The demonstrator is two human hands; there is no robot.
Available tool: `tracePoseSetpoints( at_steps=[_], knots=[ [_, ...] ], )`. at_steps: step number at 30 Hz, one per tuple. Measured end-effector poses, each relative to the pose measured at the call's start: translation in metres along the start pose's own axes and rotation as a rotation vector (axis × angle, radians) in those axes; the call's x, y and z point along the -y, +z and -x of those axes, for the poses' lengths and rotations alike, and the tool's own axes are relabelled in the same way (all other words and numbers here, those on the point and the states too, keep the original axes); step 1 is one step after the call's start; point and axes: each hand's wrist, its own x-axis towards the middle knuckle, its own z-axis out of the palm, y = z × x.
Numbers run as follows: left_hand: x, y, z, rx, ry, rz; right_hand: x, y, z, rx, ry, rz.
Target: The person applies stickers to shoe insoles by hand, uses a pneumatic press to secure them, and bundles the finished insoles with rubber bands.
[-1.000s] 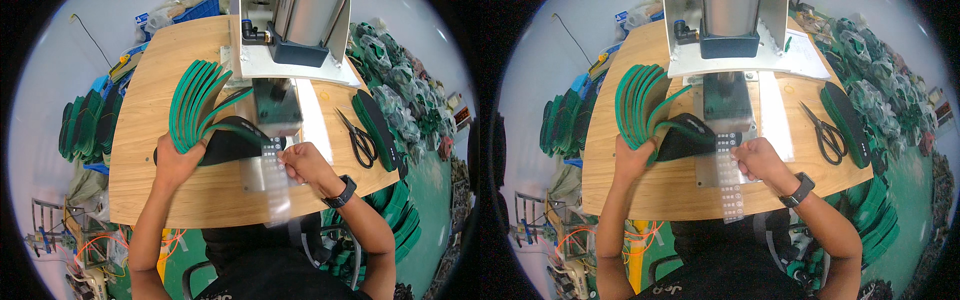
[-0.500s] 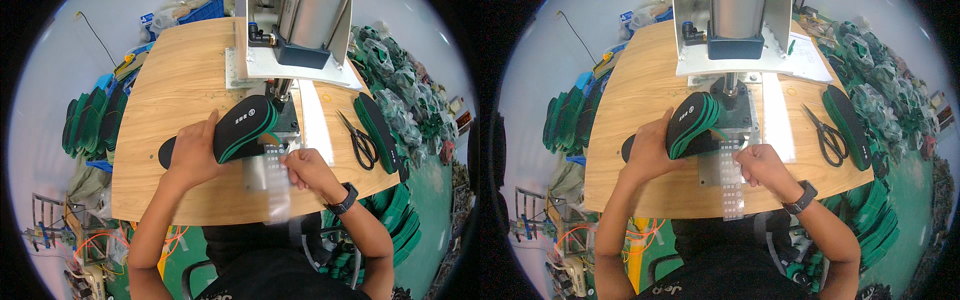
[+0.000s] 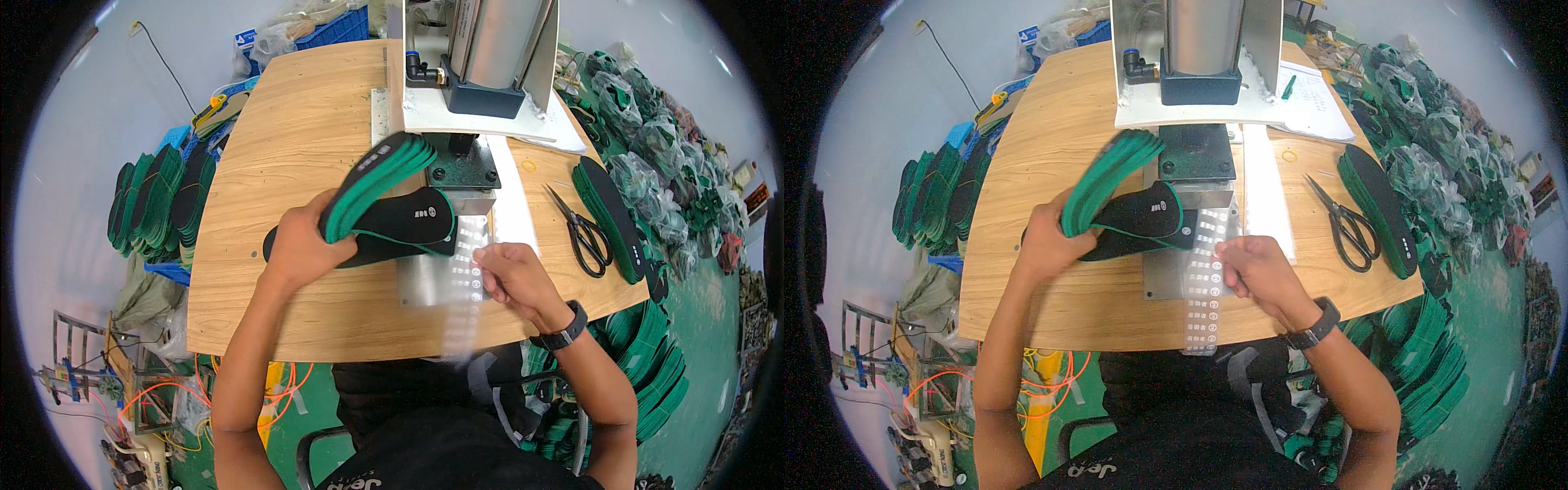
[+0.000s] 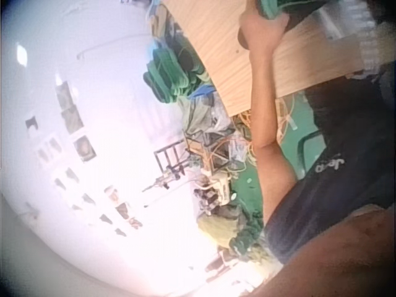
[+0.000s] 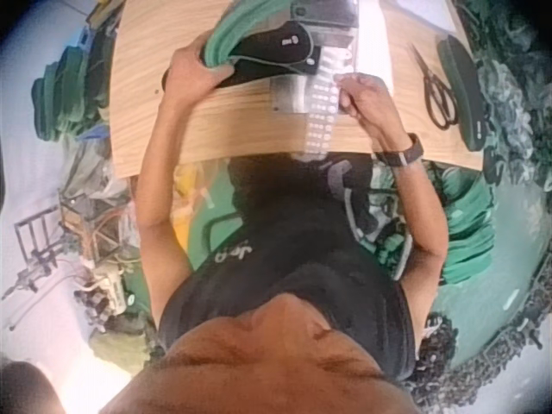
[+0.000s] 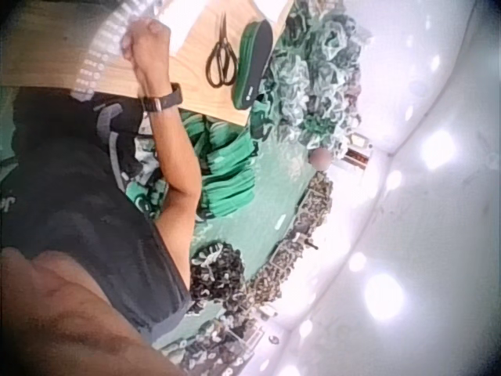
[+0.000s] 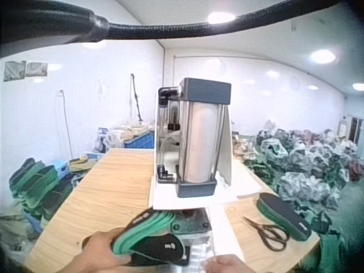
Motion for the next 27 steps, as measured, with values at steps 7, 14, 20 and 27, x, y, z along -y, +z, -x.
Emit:
tracePoseSetpoints(
  at_steps=[7,14,20,27],
  knots=[
    [0.013,-0.008,0.008,-0.141,-0.013,0.287,0.008,0.014,-0.023,-0.005,0.113,0.302],
    [0.028,-0.005,0.01,-0.194,0.038,0.365,0.008,0.016,-0.022,0.005,0.129,0.31],
    [0.023,-0.006,0.009,-0.202,0.039,0.359,0.005,0.015,-0.025,-0.038,0.142,0.296],
    [0.02,-0.006,0.009,-0.192,0.013,0.307,0.01,0.017,-0.023,-0.024,0.161,0.349]
  ],
)
